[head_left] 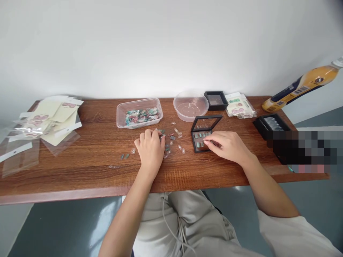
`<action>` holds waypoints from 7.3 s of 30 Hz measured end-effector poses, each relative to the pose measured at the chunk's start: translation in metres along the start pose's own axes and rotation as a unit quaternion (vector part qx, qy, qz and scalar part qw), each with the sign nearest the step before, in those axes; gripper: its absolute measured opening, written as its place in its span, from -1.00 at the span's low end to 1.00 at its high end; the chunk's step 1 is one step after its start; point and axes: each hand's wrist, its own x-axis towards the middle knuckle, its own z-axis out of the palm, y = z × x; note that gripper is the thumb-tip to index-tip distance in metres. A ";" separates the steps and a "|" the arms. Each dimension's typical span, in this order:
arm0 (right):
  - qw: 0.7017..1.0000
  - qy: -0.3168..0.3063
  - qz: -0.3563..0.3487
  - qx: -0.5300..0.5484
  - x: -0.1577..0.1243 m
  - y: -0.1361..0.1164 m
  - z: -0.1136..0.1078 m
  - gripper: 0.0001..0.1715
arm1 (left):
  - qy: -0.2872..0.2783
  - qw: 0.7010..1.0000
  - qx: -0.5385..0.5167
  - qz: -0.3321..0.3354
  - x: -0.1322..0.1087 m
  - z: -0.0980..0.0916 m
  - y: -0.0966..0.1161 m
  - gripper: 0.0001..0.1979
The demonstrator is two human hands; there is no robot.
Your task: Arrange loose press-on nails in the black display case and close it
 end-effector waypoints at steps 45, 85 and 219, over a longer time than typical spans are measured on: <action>0.982 0.114 -0.108 0.102 0.006 -0.041 0.023 -0.84 | -0.350 0.665 -0.659 0.016 -0.013 -0.019 0.020 -0.77; 1.000 -0.018 0.018 0.011 0.001 0.000 -0.011 -0.85 | -0.384 0.619 -0.682 0.071 -0.011 -0.023 0.009 -0.67; 0.999 0.042 -0.016 0.008 -0.001 -0.001 -0.014 -0.84 | -0.387 0.625 -0.661 0.147 -0.013 -0.021 0.004 -0.58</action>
